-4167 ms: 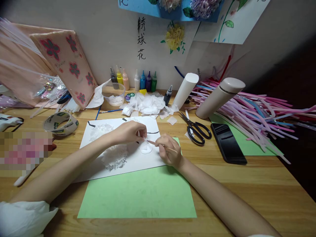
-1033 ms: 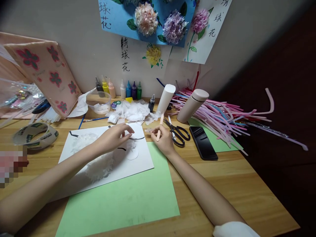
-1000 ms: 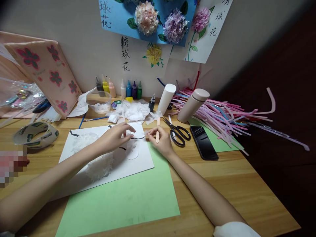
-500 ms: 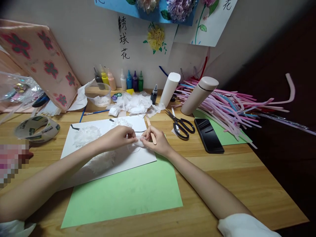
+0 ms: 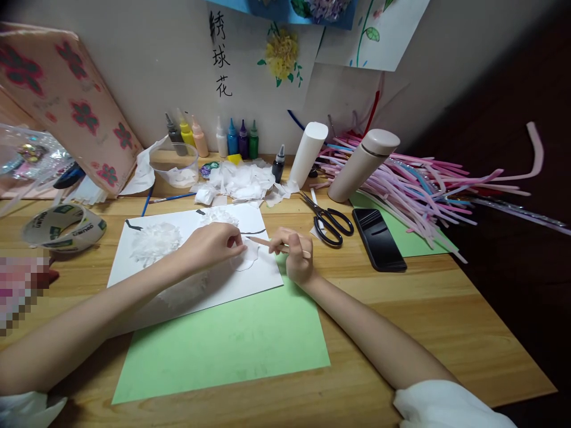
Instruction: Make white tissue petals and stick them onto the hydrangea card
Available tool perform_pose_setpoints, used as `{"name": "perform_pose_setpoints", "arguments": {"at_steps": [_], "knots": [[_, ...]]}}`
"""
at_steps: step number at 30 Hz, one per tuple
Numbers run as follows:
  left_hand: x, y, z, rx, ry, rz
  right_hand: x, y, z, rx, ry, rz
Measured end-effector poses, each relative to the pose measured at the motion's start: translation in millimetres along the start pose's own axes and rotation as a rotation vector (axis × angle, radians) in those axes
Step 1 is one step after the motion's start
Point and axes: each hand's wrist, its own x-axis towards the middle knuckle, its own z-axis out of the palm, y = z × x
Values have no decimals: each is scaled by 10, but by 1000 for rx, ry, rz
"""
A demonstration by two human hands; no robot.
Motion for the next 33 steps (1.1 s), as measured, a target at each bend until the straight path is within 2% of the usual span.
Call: {"name": "perform_pose_setpoints", "arguments": {"at_steps": [3, 8, 13, 19, 26, 33], "knots": [[5, -5, 0, 4, 3, -3, -38, 12, 0, -29, 23, -47], [9, 0, 12, 3, -2, -6, -69, 24, 17, -137, -80, -116], [8, -1, -48, 4, -12, 1, -61, 27, 34, -186, -136, -110], [49, -132, -146, 101, 62, -64, -56, 40, 53, -161, -134, -77], [42, -135, -138, 205, -34, -4, -43, 53, 69, -159, -160, -44], [17, -82, -180, 304, -44, 95, -17, 50, 107, -137, -190, -49]]}}
